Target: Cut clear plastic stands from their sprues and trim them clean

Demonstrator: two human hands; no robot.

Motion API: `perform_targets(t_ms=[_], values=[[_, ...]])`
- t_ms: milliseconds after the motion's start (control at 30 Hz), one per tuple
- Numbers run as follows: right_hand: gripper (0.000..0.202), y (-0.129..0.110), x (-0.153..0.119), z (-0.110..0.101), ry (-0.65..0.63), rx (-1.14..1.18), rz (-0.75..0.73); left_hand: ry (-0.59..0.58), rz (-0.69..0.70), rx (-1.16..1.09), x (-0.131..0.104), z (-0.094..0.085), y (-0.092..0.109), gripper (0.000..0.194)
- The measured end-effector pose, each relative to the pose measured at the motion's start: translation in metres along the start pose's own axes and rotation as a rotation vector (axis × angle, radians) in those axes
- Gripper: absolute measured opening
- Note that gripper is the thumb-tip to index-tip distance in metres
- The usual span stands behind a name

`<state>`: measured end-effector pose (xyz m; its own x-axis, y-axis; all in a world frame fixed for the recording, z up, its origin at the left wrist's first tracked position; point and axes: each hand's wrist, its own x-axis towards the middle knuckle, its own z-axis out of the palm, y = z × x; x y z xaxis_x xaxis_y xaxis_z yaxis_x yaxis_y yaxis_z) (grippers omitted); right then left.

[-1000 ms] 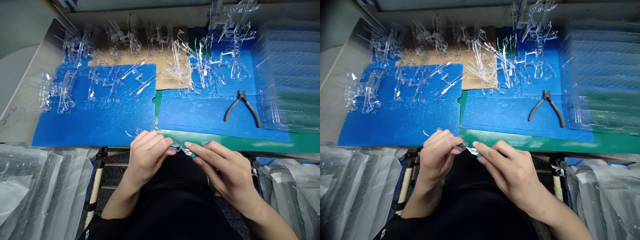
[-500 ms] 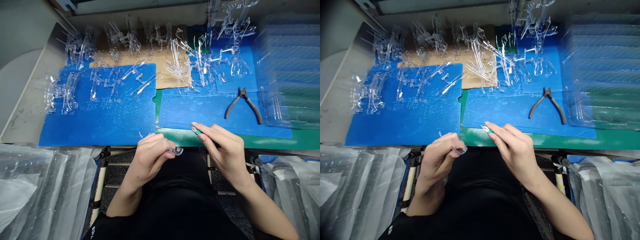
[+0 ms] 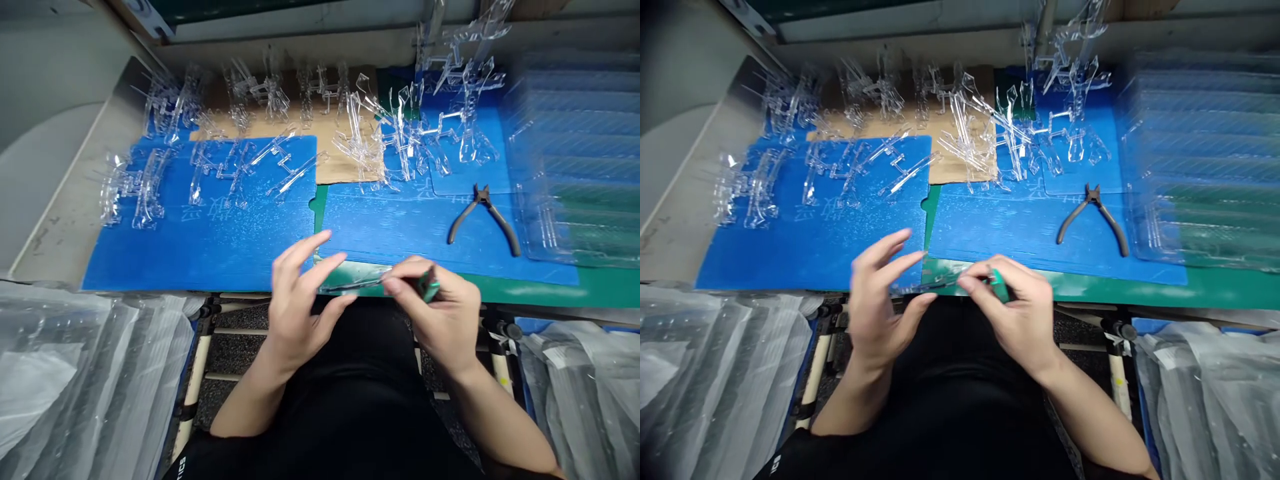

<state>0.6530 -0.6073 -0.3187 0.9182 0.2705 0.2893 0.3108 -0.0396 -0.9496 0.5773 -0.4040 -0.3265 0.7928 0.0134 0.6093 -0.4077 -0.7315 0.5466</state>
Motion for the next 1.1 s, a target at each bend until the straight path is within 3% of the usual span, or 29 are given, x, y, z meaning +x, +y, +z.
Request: perform_targets(t_ms=[67,133,200,233,300,367,400,467,533,667,767,933,1100], values=[[0.008,0.006,-0.003,-0.001,0.202,0.071,0.022,0.145,0.057,-0.090,-0.010,0.004,0.006,0.015],[0.007,0.012,-0.008,-0.001,0.303,0.179,0.058,0.082,-0.008,-0.282,-0.018,0.014,0.011,0.026],[0.010,0.018,-0.017,0.001,0.263,0.256,0.105,-0.006,-0.244,-0.508,-0.018,0.026,0.014,0.054],[0.013,0.022,-0.022,0.003,0.207,0.263,0.135,0.018,-0.381,-0.619,-0.016,0.030,0.015,0.062],[0.017,0.028,-0.031,0.006,0.079,0.225,0.196,0.204,-0.551,-0.786,-0.007,0.035,0.015,0.058],[0.015,0.034,-0.038,0.008,-0.016,0.169,0.243,0.400,-0.571,-0.845,0.001,0.033,0.012,0.042],[0.013,0.035,-0.039,0.008,-0.041,0.146,0.253,0.433,-0.538,-0.852,0.004,0.030,0.009,0.034],[0.024,0.036,-0.040,0.003,-0.063,0.088,0.225,0.373,-0.438,-0.848,0.004,0.022,0.003,0.019],[0.035,0.032,-0.036,-0.005,-0.104,-0.025,0.166,0.207,-0.346,-0.789,-0.001,0.011,-0.006,0.019],[0.028,0.012,-0.025,-0.023,-0.265,-0.299,-0.041,-0.155,-0.126,-0.483,-0.010,-0.005,-0.020,0.026],[0.026,-0.005,-0.018,-0.029,-0.372,-0.412,-0.186,-0.200,-0.007,-0.318,-0.010,-0.012,-0.022,0.018],[0.032,-0.024,-0.018,-0.029,-0.475,-0.592,-0.263,-0.212,-0.024,-0.226,-0.009,-0.019,-0.018,0.014],[0.036,-0.032,-0.023,-0.028,-0.493,-0.658,-0.321,-0.222,0.034,-0.092,-0.009,-0.021,-0.016,0.019]])
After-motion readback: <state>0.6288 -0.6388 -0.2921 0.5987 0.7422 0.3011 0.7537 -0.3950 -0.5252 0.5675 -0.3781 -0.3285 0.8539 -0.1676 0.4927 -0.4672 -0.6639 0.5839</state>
